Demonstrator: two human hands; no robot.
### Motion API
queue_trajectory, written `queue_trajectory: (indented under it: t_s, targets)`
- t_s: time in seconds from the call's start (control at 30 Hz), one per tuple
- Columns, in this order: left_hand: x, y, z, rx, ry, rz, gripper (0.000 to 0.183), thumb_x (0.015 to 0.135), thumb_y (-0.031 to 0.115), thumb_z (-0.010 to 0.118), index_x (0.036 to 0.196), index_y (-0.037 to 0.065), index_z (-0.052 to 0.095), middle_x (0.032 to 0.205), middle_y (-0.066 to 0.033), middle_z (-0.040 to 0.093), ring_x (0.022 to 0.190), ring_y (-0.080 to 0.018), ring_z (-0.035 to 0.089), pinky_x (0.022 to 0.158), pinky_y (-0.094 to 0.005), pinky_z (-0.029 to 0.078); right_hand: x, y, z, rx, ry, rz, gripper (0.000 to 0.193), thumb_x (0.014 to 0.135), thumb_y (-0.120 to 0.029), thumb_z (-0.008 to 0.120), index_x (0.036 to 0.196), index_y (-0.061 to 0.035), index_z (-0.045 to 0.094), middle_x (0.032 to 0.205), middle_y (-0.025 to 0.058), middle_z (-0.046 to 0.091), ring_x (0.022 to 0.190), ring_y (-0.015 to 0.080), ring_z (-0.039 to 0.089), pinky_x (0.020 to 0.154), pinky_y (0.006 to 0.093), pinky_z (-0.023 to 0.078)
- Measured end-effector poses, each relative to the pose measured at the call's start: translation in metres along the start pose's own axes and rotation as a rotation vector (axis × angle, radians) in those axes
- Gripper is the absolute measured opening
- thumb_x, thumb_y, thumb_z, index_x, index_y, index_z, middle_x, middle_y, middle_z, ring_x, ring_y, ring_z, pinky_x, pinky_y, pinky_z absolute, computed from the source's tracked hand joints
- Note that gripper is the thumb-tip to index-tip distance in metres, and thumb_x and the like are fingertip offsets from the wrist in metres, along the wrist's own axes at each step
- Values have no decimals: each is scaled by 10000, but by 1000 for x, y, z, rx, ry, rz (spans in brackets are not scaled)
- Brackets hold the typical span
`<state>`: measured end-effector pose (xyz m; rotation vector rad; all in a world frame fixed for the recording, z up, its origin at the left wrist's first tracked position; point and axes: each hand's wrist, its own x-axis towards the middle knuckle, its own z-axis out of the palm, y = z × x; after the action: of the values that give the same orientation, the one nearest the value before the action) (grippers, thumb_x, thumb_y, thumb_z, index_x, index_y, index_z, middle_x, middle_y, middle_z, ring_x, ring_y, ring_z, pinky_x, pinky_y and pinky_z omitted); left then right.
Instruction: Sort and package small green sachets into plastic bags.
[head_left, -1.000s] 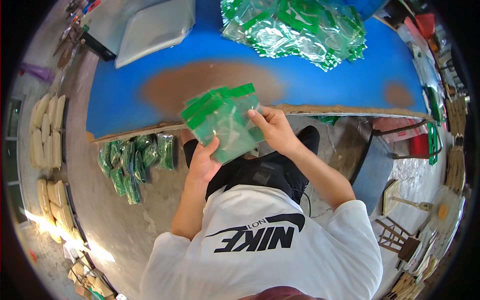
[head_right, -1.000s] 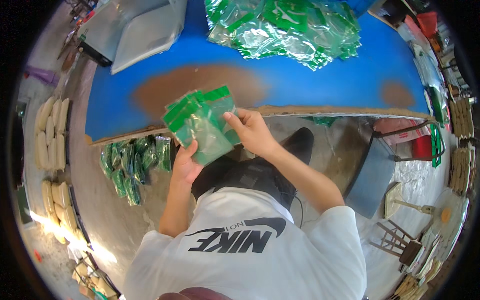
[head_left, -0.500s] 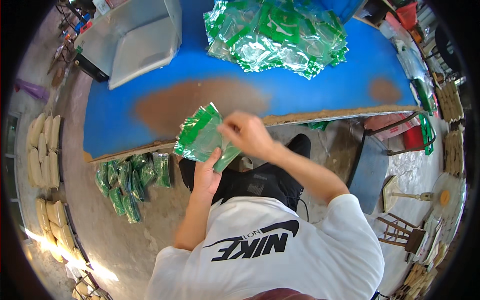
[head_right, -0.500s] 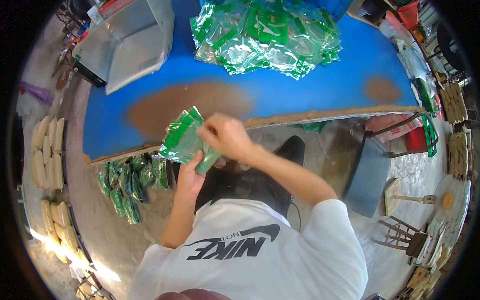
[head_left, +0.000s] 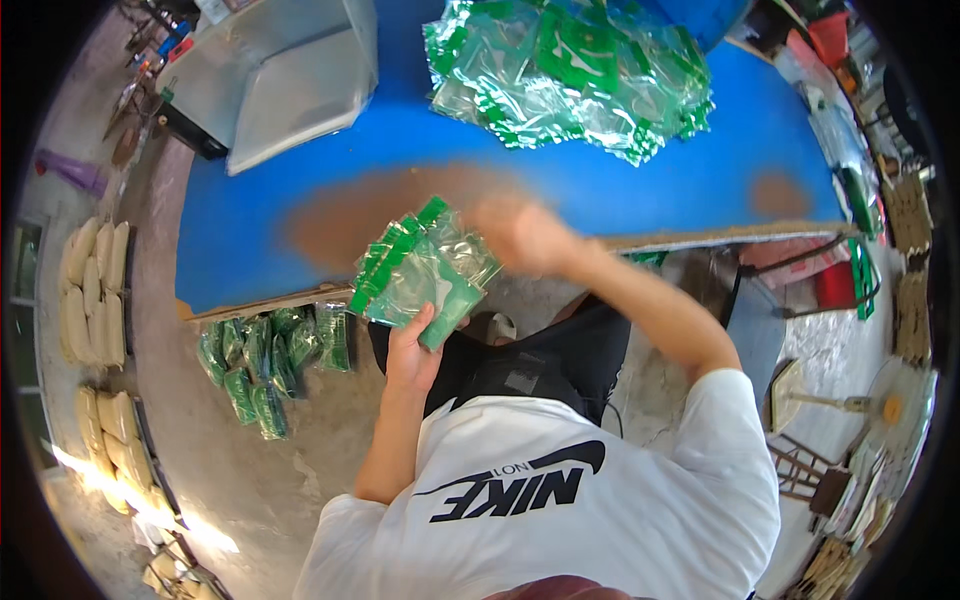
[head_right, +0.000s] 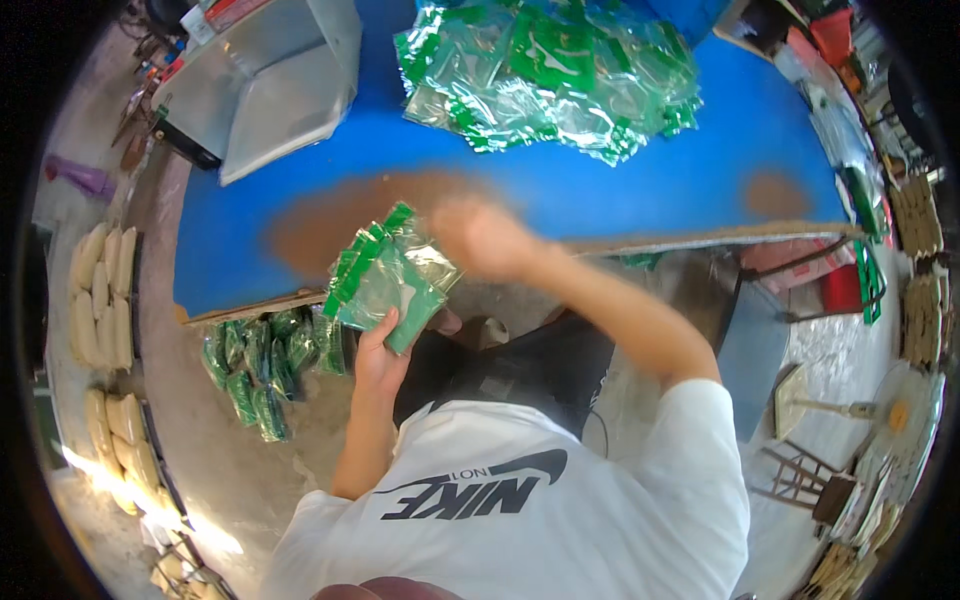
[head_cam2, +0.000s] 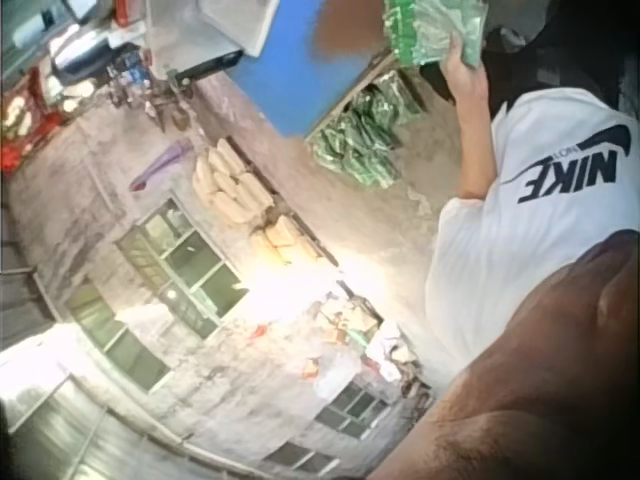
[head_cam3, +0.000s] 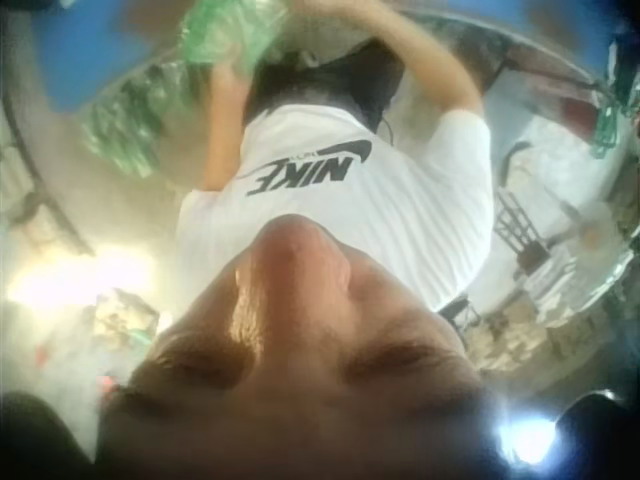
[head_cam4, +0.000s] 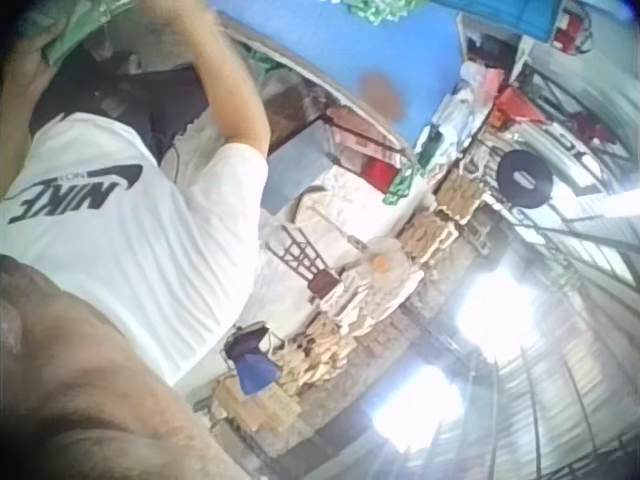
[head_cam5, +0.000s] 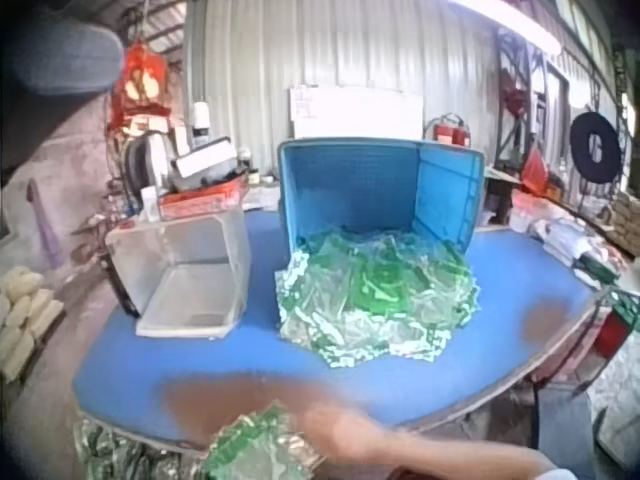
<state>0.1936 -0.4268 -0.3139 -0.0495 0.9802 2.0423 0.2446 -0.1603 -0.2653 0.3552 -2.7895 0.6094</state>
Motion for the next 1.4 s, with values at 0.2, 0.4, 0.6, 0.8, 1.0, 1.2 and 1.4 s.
queue_trajectory:
  t_s: [0.2, 0.4, 0.6, 0.8, 1.0, 1.2, 1.4]
  targets:
    - [-7, -7, -15, -49, 8, -100, 586, 888, 16, 685, 1427, 25, 455, 1392, -109, 557, 1302, -284, 526, 1126, -431, 410, 17, 117, -20, -483, 272, 367, 601, 960, -492, 555, 1269, 22, 584, 1326, 215, 574, 1325, 407, 454, 1164, 557, 289]
    - [-13, -13, -18, -176, 44, -104, 574, 895, 13, 677, 1425, 21, 456, 1400, -114, 556, 1308, -276, 528, 1148, -441, 397, 7, -10, 8, -341, 190, 148, 472, 932, -438, 611, 1086, 8, 629, 1141, 197, 591, 1183, 379, 518, 1102, 532, 358]
    - [-8, -5, 0, -149, -6, -31, 504, 948, 73, 631, 1409, -12, 445, 1378, -146, 559, 1284, -340, 542, 1086, -527, 464, 32, 18, 4, -140, 253, 71, 210, 939, -245, 605, 1020, -57, 652, 991, 188, 653, 948, 393, 627, 826, 490, 519]
    - [-16, -10, -18, -188, 114, -132, 570, 937, 105, 655, 1455, 43, 424, 1425, -133, 528, 1327, -333, 506, 1121, -543, 427, 1, 99, 4, -487, 252, 439, 716, 911, -590, 592, 1203, 65, 577, 1285, 242, 565, 1209, 402, 527, 1016, 492, 437]
    - [-14, 5, -46, -32, 17, -121, 611, 868, 62, 729, 1418, 8, 467, 1374, -131, 578, 1263, -300, 563, 1099, -463, 443, -54, -12, -10, -177, 145, 266, 516, 858, -261, 738, 1253, -2, 532, 1192, 174, 581, 1139, 373, 573, 950, 434, 485]
    - [-7, 27, -35, -120, -93, -221, 608, 883, 128, 748, 1414, 22, 473, 1351, -119, 589, 1259, -279, 563, 1090, -457, 448, -45, -20, -23, 29, 537, 145, 451, 722, 124, 606, 1133, -45, 682, 1197, 126, 673, 1215, 334, 598, 956, 412, 526]
    - [-4, 12, -12, -92, -53, -138, 568, 916, 128, 718, 1415, 33, 465, 1357, -108, 577, 1263, -261, 558, 1081, -448, 461, 6, -45, 14, -72, 377, -251, 383, 737, 1, 702, 1116, -47, 674, 1175, 150, 666, 1147, 325, 629, 963, 464, 512]
